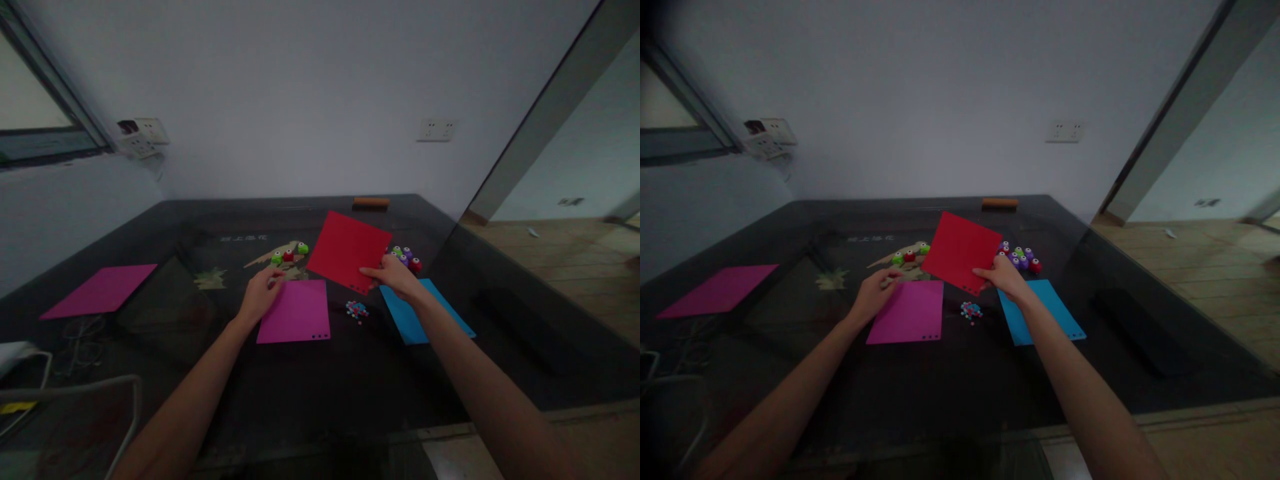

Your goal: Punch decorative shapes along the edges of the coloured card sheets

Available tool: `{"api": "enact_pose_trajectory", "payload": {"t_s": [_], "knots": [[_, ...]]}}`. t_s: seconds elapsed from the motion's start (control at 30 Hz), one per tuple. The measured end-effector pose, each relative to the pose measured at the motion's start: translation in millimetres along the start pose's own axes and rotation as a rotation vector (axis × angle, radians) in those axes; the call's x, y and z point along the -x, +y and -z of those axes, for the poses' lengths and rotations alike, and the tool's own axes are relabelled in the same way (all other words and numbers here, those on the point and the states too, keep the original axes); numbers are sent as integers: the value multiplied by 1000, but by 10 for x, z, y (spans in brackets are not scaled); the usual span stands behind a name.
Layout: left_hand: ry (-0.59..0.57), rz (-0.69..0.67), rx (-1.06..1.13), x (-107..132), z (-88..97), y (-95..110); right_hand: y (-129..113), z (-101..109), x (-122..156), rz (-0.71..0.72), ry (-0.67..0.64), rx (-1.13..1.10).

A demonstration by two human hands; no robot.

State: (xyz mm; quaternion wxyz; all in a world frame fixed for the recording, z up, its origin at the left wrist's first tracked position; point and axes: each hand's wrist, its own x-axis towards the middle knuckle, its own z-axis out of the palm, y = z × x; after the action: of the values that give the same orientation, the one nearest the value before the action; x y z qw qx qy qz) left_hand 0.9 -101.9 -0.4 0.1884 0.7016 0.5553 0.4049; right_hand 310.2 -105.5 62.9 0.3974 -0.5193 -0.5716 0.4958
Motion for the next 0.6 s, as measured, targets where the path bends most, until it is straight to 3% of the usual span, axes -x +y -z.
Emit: {"api": "enact_pose_trajectory", "payload": {"t_s": [0.3,0.6], "knots": [[-221,-178,-371,54,-120,10,307,7,220,-43,150,-177],[-266,-178,-406,67,-70,72,308,-35,224,-31,239,-231]]}}
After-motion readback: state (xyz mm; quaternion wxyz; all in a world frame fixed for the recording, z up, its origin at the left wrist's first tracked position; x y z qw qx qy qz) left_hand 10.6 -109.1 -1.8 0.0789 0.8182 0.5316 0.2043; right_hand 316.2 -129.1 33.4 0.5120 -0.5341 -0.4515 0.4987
